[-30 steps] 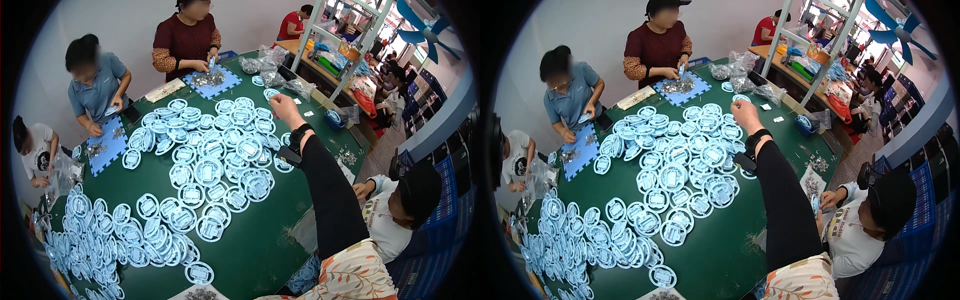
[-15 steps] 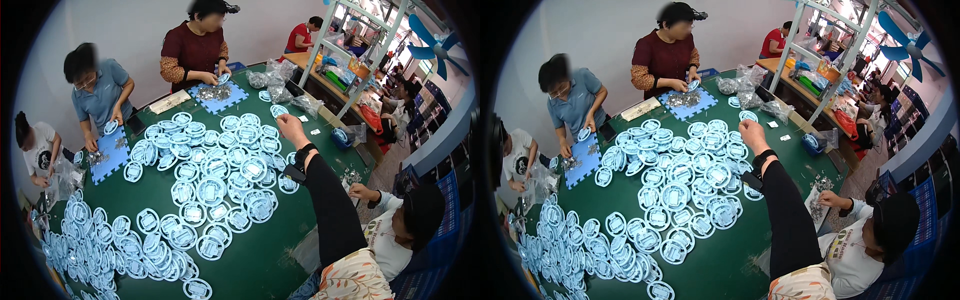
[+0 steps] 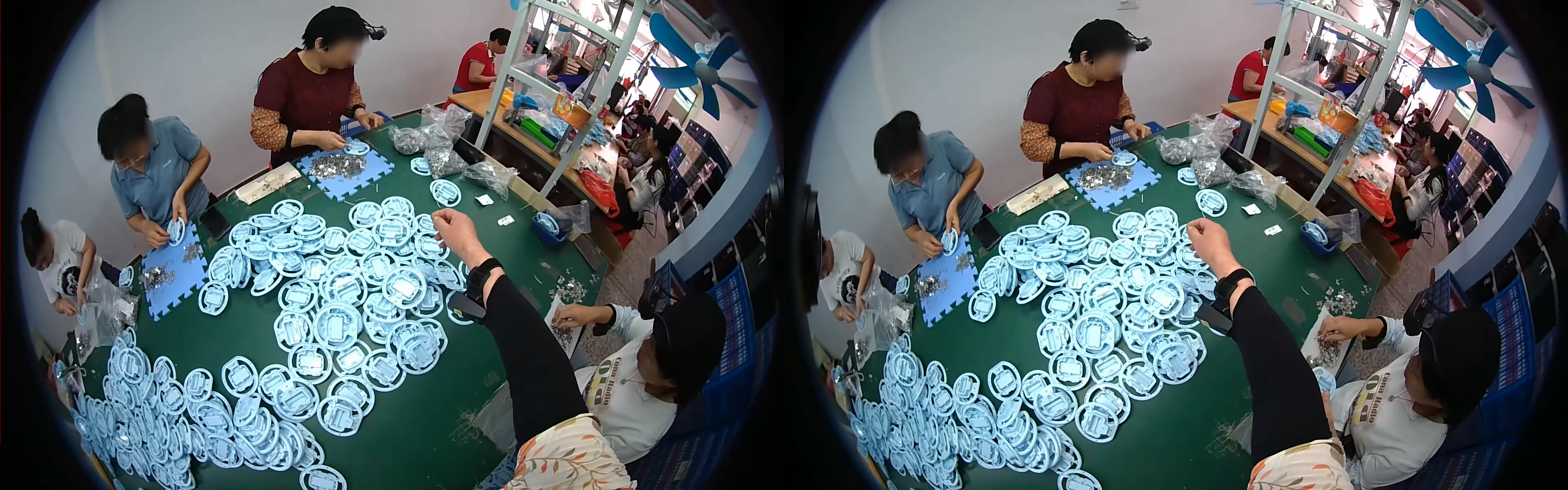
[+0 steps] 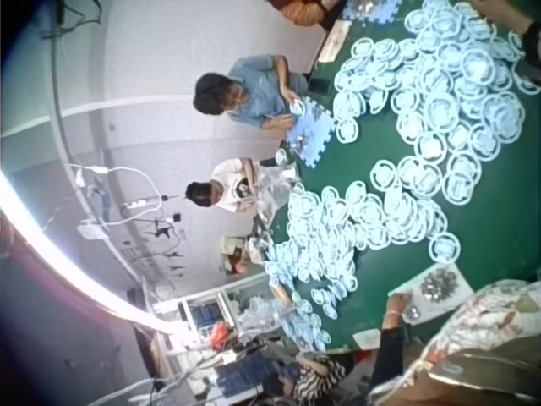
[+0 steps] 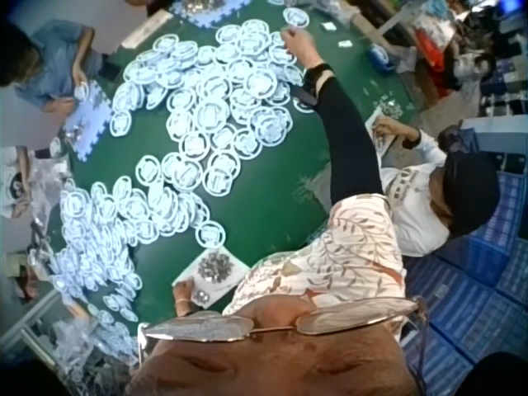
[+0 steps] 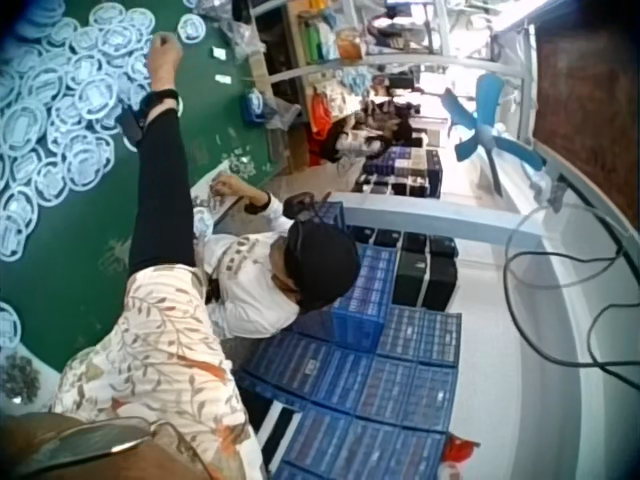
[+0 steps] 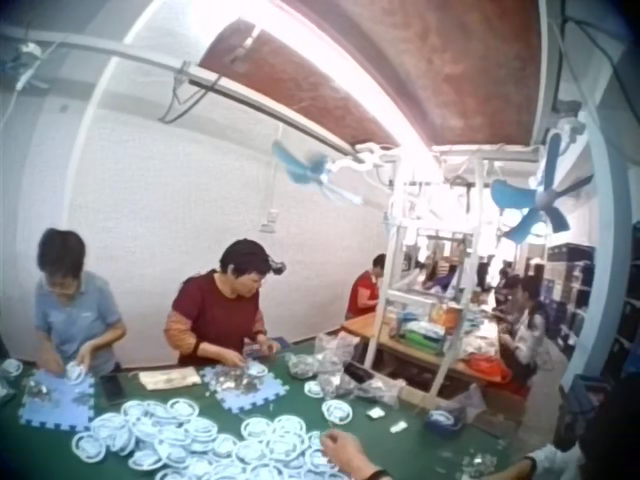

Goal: The person assembles light blue plastic rings by inserting small metal components into them using a small tool. They pick up the rings and metal pieces from piles on a green table, secure the parts, and place the finished items into a plastic bag. Other workers are visible in the background performing similar assembly tasks.

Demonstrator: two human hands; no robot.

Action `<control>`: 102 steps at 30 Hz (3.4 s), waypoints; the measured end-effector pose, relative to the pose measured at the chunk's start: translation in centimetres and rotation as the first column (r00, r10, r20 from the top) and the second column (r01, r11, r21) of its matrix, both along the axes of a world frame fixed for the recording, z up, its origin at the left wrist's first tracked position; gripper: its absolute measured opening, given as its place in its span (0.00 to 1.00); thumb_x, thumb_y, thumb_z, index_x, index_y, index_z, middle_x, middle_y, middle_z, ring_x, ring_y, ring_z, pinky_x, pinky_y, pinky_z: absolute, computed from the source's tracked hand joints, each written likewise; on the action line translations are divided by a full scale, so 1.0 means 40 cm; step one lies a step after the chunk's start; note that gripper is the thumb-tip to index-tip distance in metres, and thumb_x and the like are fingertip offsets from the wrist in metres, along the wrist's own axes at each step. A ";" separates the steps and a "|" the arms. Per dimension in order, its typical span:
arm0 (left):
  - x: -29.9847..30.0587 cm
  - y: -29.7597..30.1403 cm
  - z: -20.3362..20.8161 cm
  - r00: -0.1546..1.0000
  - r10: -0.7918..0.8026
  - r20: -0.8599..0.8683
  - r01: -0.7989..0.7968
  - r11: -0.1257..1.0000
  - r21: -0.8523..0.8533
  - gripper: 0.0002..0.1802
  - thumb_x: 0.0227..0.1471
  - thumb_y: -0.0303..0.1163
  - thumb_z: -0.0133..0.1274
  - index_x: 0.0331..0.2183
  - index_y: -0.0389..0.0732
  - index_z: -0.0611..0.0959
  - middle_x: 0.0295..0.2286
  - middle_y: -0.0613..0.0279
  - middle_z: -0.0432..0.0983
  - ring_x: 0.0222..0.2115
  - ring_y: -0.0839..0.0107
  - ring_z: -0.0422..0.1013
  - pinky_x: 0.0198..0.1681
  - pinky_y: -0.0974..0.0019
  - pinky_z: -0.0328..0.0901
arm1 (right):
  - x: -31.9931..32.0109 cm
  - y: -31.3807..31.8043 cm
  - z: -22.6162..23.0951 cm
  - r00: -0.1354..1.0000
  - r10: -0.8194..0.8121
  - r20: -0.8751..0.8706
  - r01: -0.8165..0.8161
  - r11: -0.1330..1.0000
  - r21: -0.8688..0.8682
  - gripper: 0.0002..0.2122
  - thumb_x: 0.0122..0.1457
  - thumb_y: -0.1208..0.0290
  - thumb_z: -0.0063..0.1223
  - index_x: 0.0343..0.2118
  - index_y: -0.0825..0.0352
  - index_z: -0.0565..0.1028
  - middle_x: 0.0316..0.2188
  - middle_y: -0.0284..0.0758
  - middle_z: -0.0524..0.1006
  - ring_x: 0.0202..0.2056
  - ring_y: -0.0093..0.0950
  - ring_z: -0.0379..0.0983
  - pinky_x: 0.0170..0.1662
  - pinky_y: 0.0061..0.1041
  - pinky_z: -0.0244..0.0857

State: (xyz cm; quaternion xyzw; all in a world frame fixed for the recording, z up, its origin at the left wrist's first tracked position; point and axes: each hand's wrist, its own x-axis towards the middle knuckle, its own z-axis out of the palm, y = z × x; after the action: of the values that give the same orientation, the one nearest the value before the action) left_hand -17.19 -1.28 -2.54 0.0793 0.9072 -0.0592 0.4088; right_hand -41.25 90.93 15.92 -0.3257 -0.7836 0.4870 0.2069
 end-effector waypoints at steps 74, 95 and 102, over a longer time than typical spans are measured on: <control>0.009 -0.029 -0.021 0.992 -0.097 0.084 0.104 0.991 -0.083 0.19 0.61 0.51 0.41 0.41 0.59 0.84 0.37 0.53 0.81 0.40 0.52 0.76 0.42 0.47 0.69 | -0.169 0.018 0.026 1.000 -0.008 0.000 0.008 0.928 0.373 0.44 0.49 0.48 0.67 0.62 0.73 0.61 0.57 0.55 0.67 0.57 0.47 0.66 0.58 0.38 0.63; 0.100 -0.173 -0.080 0.961 -0.212 -0.177 0.242 0.955 0.170 0.10 0.54 0.41 0.54 0.40 0.64 0.83 0.34 0.62 0.80 0.33 0.57 0.75 0.32 0.51 0.70 | -0.446 -0.028 -0.140 0.910 0.033 0.414 -0.193 0.916 0.351 0.17 0.59 0.53 0.54 0.49 0.52 0.77 0.43 0.37 0.81 0.50 0.41 0.74 0.52 0.49 0.61; 0.049 -0.027 0.017 0.989 0.140 0.048 -0.141 0.990 0.016 0.12 0.54 0.48 0.54 0.38 0.57 0.85 0.32 0.56 0.80 0.34 0.52 0.76 0.34 0.48 0.70 | -0.425 -0.015 -0.207 0.980 0.089 -0.178 -0.042 0.967 0.250 0.09 0.65 0.65 0.49 0.37 0.65 0.73 0.30 0.37 0.80 0.34 0.31 0.75 0.38 0.31 0.66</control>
State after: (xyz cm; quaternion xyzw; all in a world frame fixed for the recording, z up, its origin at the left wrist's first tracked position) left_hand -15.25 -2.34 -1.85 0.0208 0.9012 -0.0195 0.4324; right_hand -58.24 90.32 7.65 -0.2242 -0.8250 0.4215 0.3024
